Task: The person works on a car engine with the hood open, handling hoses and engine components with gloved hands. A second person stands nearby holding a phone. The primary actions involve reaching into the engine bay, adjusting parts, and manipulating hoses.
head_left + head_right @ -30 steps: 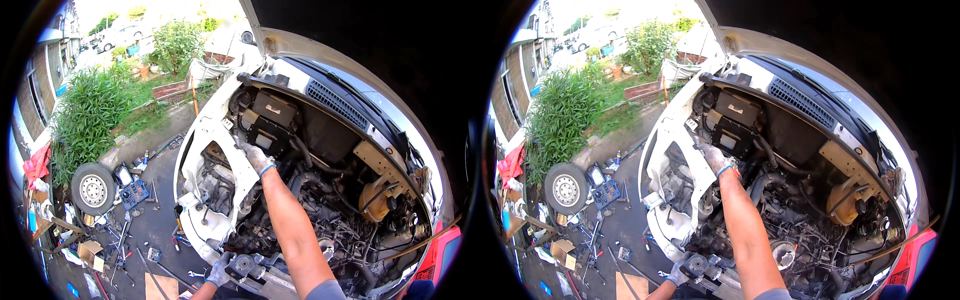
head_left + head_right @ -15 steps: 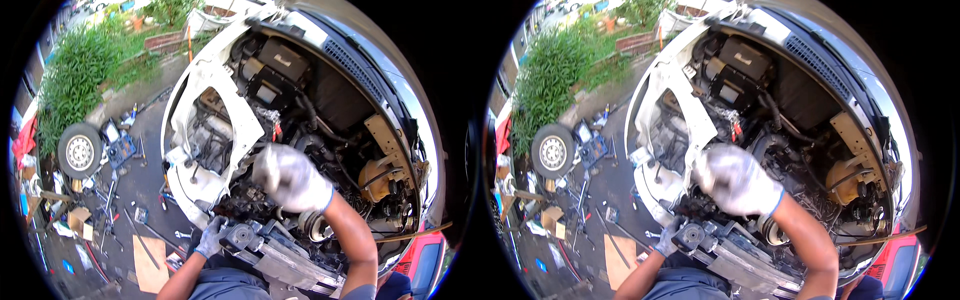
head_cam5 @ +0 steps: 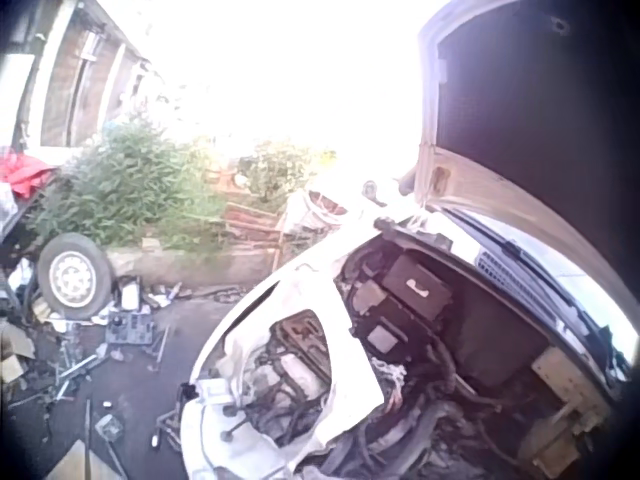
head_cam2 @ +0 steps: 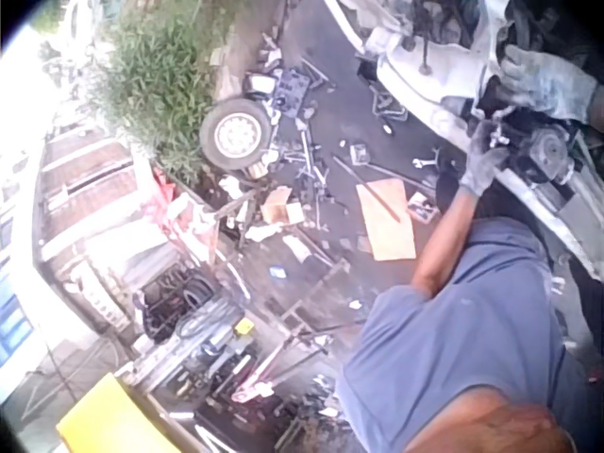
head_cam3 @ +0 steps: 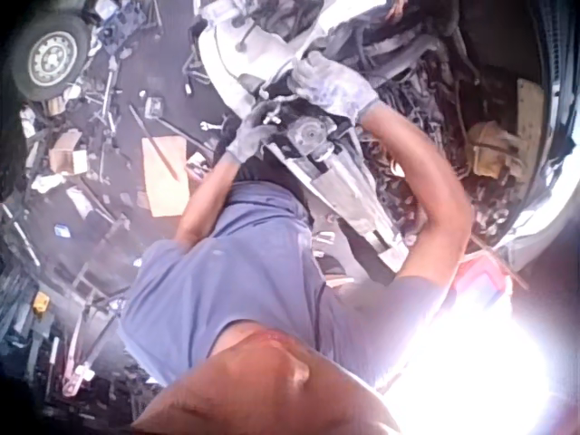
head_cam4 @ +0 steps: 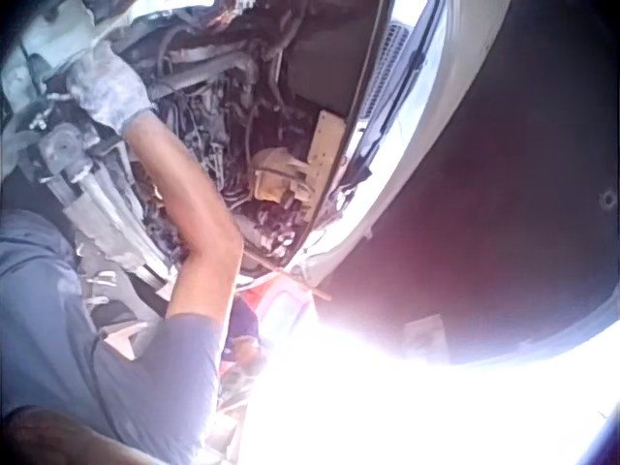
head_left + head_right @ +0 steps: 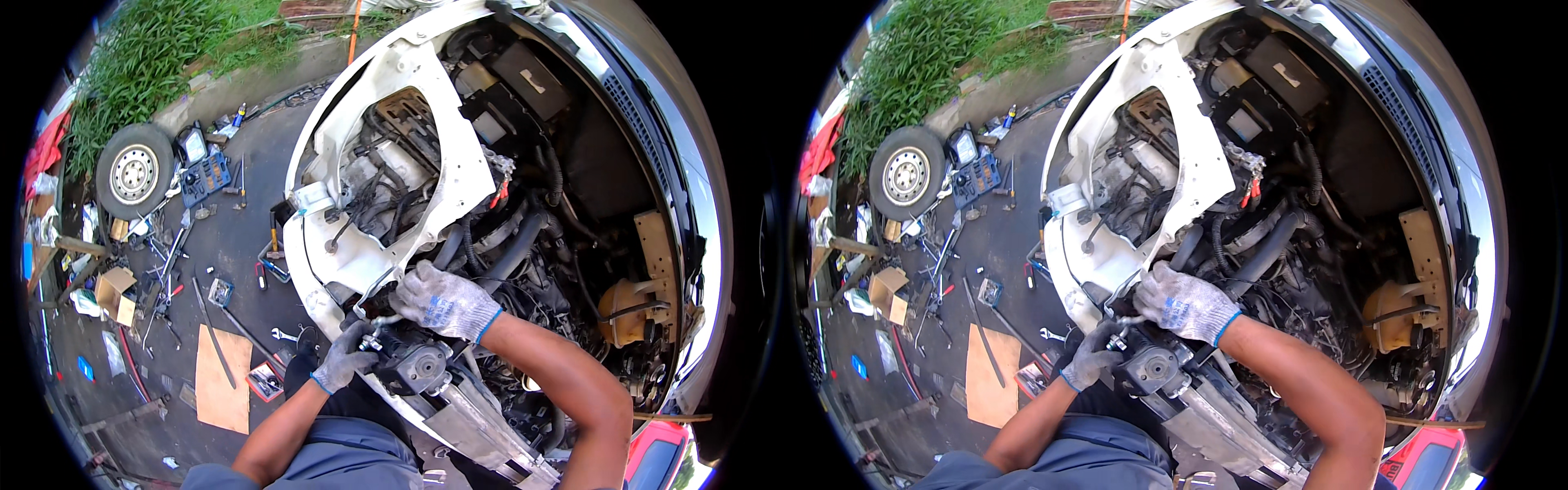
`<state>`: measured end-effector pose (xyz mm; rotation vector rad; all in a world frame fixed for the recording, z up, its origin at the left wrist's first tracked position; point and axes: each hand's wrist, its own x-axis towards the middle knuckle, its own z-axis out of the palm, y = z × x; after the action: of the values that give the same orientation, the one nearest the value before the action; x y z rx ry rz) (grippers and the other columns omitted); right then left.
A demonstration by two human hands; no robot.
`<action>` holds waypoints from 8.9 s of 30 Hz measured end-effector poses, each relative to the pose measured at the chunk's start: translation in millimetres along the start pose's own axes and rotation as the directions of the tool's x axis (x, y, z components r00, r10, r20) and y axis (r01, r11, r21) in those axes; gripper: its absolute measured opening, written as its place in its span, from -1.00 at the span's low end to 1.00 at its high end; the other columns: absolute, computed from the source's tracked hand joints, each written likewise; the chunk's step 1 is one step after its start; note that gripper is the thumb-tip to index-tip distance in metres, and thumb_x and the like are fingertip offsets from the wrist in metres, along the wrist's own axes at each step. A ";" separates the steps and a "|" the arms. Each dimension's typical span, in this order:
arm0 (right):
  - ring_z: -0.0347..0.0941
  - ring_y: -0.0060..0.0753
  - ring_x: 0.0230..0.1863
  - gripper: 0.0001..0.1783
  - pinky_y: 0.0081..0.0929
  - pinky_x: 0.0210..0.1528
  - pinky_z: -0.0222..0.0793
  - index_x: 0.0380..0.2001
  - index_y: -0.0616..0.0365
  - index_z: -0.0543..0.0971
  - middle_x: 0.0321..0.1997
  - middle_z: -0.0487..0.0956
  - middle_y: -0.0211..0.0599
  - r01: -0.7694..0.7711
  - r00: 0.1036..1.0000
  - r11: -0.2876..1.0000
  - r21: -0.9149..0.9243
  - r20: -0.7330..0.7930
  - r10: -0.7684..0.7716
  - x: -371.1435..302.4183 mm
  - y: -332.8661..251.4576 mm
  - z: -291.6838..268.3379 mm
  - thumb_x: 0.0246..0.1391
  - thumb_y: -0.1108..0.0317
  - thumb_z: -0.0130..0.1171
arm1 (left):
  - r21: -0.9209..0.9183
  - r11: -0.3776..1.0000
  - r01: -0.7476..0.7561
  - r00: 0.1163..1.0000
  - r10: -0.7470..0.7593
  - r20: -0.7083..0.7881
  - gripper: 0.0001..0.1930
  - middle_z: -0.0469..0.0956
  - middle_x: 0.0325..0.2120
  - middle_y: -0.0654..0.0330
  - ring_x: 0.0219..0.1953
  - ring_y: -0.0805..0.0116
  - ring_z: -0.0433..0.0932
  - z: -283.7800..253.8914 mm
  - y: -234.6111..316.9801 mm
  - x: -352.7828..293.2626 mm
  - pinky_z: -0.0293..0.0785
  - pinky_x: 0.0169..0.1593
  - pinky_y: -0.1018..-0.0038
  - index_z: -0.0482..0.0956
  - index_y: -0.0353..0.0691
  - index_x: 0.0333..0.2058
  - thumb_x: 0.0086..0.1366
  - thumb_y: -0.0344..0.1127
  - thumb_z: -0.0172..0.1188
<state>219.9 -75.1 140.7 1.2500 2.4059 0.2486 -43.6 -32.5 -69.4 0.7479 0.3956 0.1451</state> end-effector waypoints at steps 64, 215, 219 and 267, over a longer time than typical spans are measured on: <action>0.53 0.45 0.34 0.06 0.41 0.41 0.43 0.60 0.25 0.36 0.42 0.54 0.34 -0.872 0.207 0.065 0.486 0.245 0.947 -86.1 -210.3 -85.5 0.26 -0.22 0.41 | 0.627 0.728 0.276 0.959 -0.167 -0.227 -0.76 0.75 -0.25 0.21 -0.21 0.58 0.60 63.6 85.7 35.1 0.57 -0.12 0.49 0.74 -0.34 0.11 0.57 -0.37 0.36; 0.75 0.07 -0.03 -0.72 -0.03 0.13 0.68 -0.03 0.08 0.75 -0.03 0.82 0.00 -0.566 0.824 0.149 0.811 0.556 0.105 19.6 -178.1 434.4 0.25 0.25 0.43 | 0.678 0.727 0.108 0.994 -0.055 -0.100 -0.37 0.81 0.17 0.05 0.17 0.27 0.74 -42.6 -26.3 102.6 0.65 0.29 0.24 0.65 -0.27 0.39 0.52 -0.03 0.53; 0.77 0.15 0.04 -0.62 -0.03 0.20 0.70 0.08 0.09 0.78 0.06 0.84 0.06 -0.564 0.824 0.252 0.786 0.552 0.126 49.0 -154.5 365.5 0.22 0.24 0.45 | 0.653 0.743 0.150 0.983 -0.039 -0.181 -0.40 0.82 0.12 0.03 0.14 0.24 0.76 -54.6 -25.9 92.5 0.65 0.28 0.24 0.68 -0.23 0.36 0.54 0.03 0.50; 0.59 -0.02 0.40 -0.38 -0.22 0.55 0.44 0.46 0.16 0.63 0.43 0.71 0.11 -0.732 0.640 -0.207 0.649 0.759 0.116 52.6 -52.2 132.2 0.37 0.34 0.41 | 0.896 0.426 -0.128 0.989 0.117 0.085 -0.62 0.78 0.11 -0.11 0.20 -0.17 0.72 -61.5 -21.7 98.0 0.65 0.37 0.03 0.76 -0.16 0.20 0.44 -0.31 0.36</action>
<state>212.6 -66.9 -10.4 2.3592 1.1553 -1.8138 21.3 16.8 -154.3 1.8837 0.3955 0.0513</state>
